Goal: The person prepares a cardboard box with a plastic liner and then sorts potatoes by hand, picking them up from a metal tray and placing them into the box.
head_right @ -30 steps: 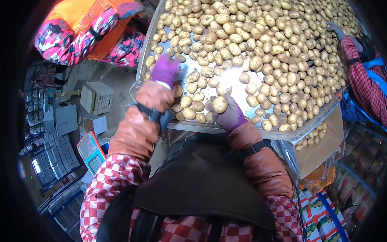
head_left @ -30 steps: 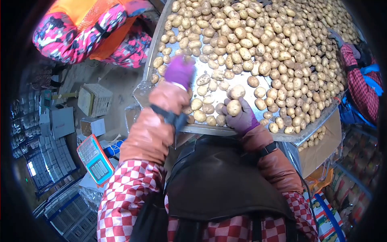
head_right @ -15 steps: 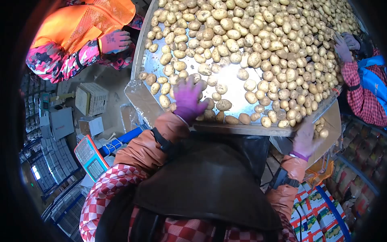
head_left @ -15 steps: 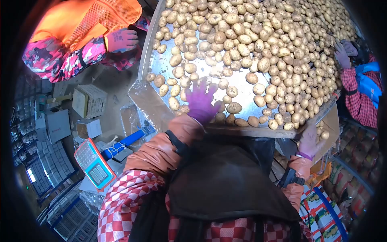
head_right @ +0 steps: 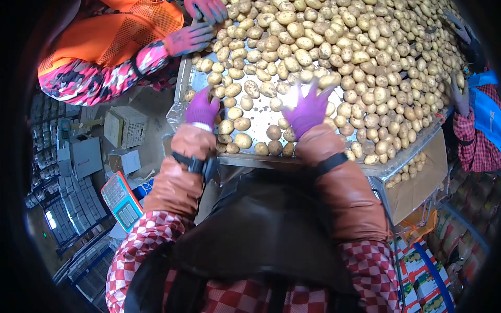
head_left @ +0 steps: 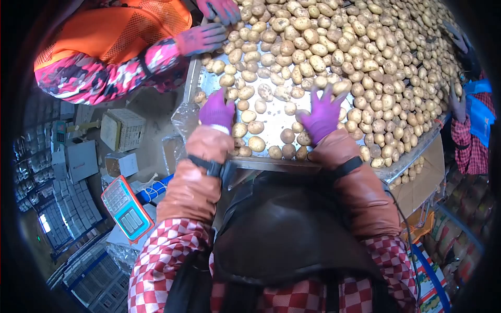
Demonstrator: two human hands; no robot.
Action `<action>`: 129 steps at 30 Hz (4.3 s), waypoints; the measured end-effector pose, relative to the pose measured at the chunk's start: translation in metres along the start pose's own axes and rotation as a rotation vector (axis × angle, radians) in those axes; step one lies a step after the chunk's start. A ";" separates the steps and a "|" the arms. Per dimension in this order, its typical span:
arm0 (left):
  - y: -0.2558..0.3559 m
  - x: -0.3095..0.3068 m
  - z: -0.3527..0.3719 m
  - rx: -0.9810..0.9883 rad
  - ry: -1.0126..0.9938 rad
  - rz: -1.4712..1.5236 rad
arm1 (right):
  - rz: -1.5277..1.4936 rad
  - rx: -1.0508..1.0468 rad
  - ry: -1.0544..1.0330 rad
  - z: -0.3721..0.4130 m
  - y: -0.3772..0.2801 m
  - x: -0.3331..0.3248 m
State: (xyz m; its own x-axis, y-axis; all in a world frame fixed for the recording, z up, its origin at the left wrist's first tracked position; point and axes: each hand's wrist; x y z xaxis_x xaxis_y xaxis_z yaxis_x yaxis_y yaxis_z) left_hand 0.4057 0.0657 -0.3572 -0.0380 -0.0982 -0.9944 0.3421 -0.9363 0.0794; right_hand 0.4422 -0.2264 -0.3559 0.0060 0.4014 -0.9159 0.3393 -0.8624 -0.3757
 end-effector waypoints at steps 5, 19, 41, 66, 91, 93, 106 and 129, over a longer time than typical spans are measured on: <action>0.021 0.022 -0.059 -0.049 -0.416 -0.137 | -0.432 -0.103 -0.439 0.065 -0.024 0.019; 0.079 0.018 -0.011 0.507 0.346 0.138 | -1.798 0.703 -0.234 0.072 0.012 -0.005; -0.022 0.021 0.084 0.207 0.046 0.031 | -0.541 0.306 0.189 0.055 0.065 -0.059; 0.011 0.023 0.110 0.669 0.014 0.127 | -0.952 0.214 0.072 -0.010 0.070 -0.032; 0.032 -0.011 0.030 0.205 -0.293 -0.042 | -0.411 0.173 0.158 0.082 0.059 -0.016; 0.058 -0.007 0.023 0.385 -0.100 0.147 | -0.381 0.210 -0.138 0.092 0.057 -0.004; 0.000 0.022 0.058 0.293 0.178 -0.063 | -1.052 0.422 0.024 0.101 0.063 -0.043; 0.217 0.007 -0.019 0.217 -0.340 -0.091 | -0.613 0.082 -0.526 0.098 0.022 -0.013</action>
State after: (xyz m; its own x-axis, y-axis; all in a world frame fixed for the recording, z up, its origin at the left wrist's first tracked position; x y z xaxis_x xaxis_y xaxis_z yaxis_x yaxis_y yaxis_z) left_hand 0.4978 -0.1320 -0.3487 -0.3793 -0.0840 -0.9215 0.1189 -0.9920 0.0415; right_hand 0.3570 -0.2810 -0.3657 -0.6088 0.6299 -0.4824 0.0680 -0.5643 -0.8227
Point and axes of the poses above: each hand's wrist, its own z-axis away from the middle knuckle, its own x-axis out of the palm, y = z × x, and after that the axes turned 13 degrees about -z, right-handed
